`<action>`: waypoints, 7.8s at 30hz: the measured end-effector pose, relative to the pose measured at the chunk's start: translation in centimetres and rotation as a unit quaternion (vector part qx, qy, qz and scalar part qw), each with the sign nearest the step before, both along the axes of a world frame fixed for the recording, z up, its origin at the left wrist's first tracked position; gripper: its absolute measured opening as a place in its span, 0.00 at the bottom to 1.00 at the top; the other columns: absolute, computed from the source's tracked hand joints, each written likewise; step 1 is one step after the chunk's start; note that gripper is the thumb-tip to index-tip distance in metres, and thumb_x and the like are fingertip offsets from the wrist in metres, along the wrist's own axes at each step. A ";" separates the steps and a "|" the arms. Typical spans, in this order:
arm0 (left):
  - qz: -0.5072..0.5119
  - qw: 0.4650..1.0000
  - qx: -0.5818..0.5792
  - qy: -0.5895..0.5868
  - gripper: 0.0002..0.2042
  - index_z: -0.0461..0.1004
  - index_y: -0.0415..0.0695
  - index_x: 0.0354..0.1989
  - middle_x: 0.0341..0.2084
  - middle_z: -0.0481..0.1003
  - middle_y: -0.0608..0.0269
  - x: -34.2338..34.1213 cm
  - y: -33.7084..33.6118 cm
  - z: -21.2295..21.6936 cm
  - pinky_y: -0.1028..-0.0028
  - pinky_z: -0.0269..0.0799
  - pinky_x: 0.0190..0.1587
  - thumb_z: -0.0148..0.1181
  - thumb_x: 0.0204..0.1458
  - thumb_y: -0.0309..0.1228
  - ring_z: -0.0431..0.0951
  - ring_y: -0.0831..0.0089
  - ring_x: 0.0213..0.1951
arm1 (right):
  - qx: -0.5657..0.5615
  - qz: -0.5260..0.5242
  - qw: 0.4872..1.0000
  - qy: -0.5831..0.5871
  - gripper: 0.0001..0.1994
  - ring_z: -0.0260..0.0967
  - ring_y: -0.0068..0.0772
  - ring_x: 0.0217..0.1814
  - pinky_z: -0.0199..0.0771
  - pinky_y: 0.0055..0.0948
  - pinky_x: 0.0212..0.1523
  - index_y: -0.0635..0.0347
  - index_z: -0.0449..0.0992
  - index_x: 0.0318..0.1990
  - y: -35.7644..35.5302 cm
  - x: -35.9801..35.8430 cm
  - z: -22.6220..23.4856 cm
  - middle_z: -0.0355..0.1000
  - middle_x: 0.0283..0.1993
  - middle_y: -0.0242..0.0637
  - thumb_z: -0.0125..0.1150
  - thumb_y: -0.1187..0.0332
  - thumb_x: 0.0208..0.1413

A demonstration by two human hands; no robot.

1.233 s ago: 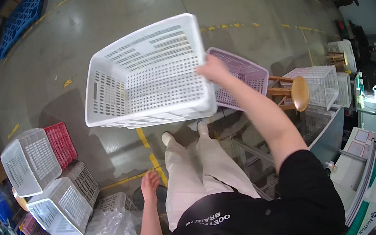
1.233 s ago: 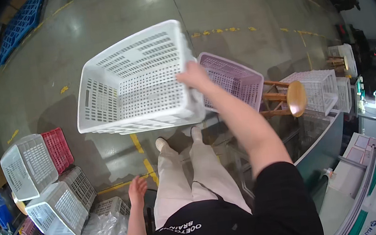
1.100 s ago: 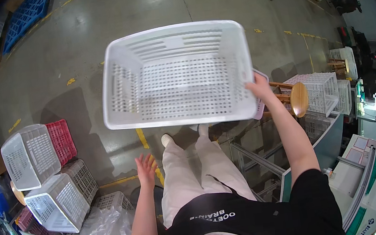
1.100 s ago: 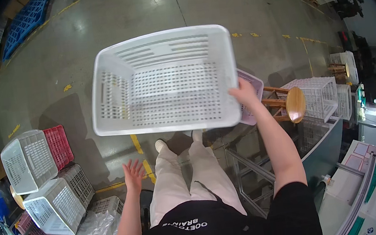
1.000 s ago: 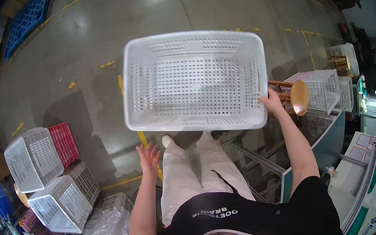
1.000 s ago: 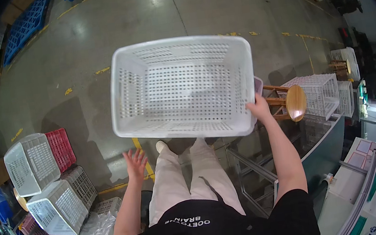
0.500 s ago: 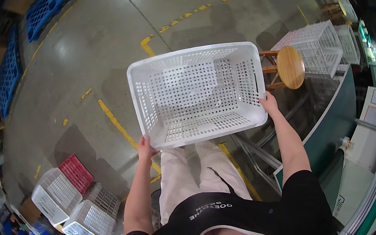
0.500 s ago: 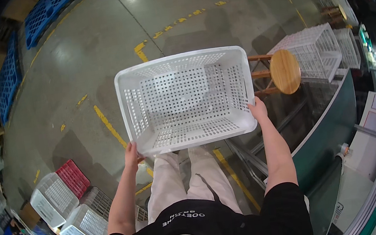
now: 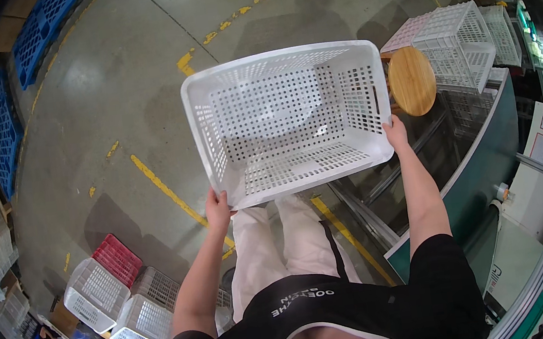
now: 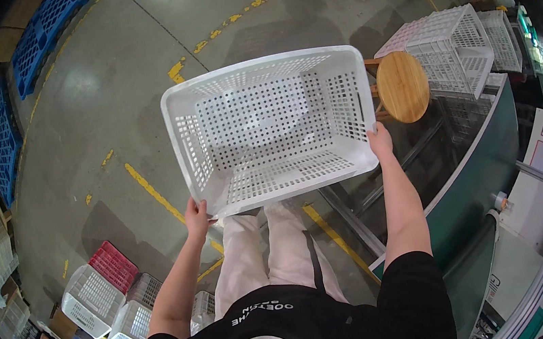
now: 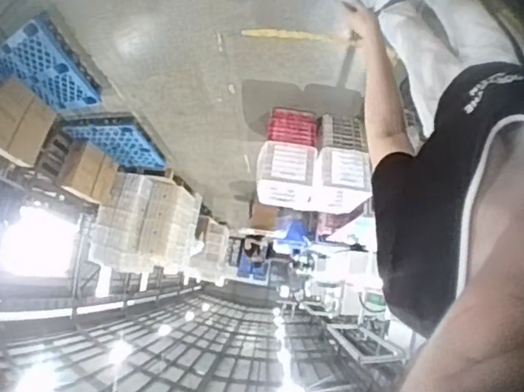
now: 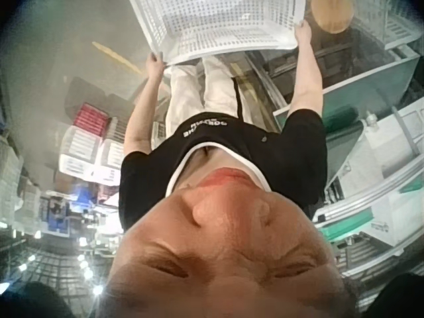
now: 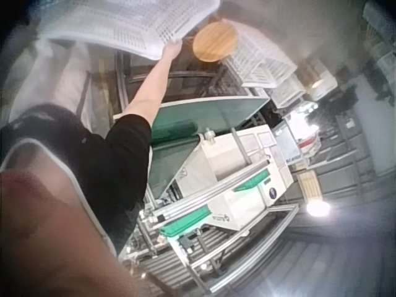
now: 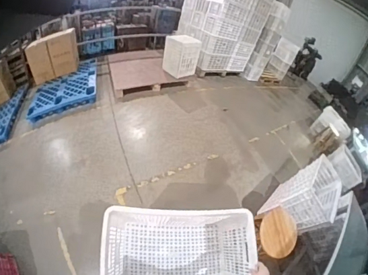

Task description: Picking up and sorting green plastic rings from one bin to another.

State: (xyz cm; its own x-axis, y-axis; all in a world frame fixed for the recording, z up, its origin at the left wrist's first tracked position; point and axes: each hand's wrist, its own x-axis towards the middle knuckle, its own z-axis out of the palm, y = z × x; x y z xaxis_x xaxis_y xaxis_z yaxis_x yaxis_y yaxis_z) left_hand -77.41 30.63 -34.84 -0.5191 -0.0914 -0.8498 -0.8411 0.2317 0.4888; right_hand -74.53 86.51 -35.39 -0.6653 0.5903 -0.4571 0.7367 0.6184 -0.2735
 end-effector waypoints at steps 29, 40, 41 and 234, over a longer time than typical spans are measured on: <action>-0.060 0.994 0.071 0.052 0.23 0.67 0.42 0.57 0.40 0.77 0.59 -4.8 -5.3 -2.9 0.74 0.70 0.41 0.60 0.52 0.33 0.76 0.73 0.38 | -0.367 -0.455 0.792 0.176 0.20 0.71 0.30 0.36 0.73 0.25 0.27 0.60 0.61 0.53 -23.1 2.0 -0.1 0.70 0.44 0.38 0.59 0.70 0.55; -0.128 0.991 0.041 0.026 0.21 0.72 0.38 0.46 0.29 0.76 0.60 1.1 3.0 -3.5 0.74 0.70 0.35 0.64 0.48 0.40 0.75 0.74 0.32 | -0.315 -0.267 0.877 0.247 0.22 0.70 0.28 0.43 0.72 0.28 0.42 0.62 0.62 0.58 -13.3 -8.8 -0.3 0.70 0.47 0.37 0.55 0.73 0.56; -0.161 0.984 0.079 -0.001 0.22 0.71 0.38 0.46 0.29 0.76 0.61 0.7 4.4 -3.3 0.74 0.70 0.34 0.64 0.48 0.41 0.75 0.74 0.32 | -0.318 -0.266 0.874 0.252 0.22 0.70 0.28 0.43 0.72 0.28 0.42 0.62 0.62 0.58 -12.6 -10.0 -0.4 0.70 0.47 0.37 0.55 0.73 0.56; -0.905 -0.246 0.280 0.207 0.06 0.79 0.47 0.21 0.21 0.78 0.59 -47.2 160.7 -0.6 0.65 0.75 0.29 0.55 0.40 0.25 0.79 0.62 0.29 | 0.409 -0.655 0.631 -0.077 0.22 0.54 0.48 0.63 0.53 0.43 0.61 0.61 0.64 0.57 98.0 -15.1 15.5 0.59 0.61 0.45 0.55 0.64 0.55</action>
State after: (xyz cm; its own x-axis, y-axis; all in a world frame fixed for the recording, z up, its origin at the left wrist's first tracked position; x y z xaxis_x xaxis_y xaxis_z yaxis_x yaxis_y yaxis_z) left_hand -124.58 191.37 -35.47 0.9217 -0.0176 -0.3876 0.2340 -0.7715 0.5916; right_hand -89.67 184.52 -19.92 0.6523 0.6688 0.3567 0.7420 -0.6595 -0.1205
